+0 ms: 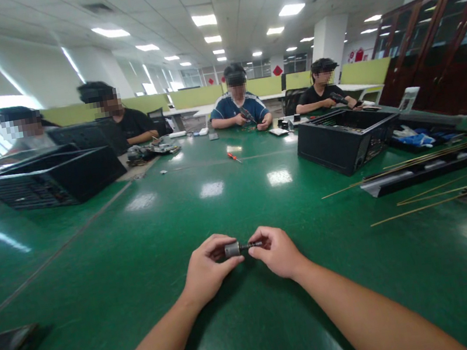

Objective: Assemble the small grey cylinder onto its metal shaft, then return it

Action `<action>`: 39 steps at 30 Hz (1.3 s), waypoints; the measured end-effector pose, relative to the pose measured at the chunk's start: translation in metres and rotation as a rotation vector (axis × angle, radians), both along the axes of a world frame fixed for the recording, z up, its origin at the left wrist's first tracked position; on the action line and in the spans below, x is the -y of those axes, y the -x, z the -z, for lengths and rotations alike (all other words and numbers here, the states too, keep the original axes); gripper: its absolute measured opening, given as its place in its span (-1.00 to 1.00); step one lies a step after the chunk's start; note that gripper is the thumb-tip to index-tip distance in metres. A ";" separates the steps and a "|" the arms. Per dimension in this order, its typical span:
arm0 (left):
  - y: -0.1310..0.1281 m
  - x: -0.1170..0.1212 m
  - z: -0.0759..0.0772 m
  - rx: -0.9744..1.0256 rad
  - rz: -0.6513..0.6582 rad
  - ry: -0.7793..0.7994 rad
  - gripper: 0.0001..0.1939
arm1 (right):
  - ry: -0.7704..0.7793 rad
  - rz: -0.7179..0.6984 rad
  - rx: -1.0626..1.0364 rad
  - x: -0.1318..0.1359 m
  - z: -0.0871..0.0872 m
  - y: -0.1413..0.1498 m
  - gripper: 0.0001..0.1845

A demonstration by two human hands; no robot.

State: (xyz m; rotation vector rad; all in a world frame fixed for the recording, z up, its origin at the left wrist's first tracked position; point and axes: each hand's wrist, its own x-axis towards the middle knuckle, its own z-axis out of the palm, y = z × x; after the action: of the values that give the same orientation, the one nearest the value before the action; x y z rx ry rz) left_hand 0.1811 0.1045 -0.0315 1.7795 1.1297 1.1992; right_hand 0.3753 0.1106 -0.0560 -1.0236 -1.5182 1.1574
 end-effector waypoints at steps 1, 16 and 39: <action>0.000 0.000 0.000 0.000 0.000 -0.003 -0.69 | -0.001 0.002 0.000 0.000 0.000 0.000 -0.85; 0.001 -0.001 0.000 0.005 -0.015 0.018 -0.70 | 0.063 0.010 -0.050 0.002 -0.004 0.000 -0.85; 0.002 -0.001 -0.001 -0.016 -0.035 -0.006 -0.70 | 0.043 0.052 -0.050 0.001 -0.003 -0.002 -0.86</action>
State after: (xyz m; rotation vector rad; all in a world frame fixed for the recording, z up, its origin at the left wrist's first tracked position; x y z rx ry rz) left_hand 0.1790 0.1059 -0.0309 1.7836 1.1725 1.2124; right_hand 0.3774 0.1097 -0.0526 -1.0494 -1.4248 1.1754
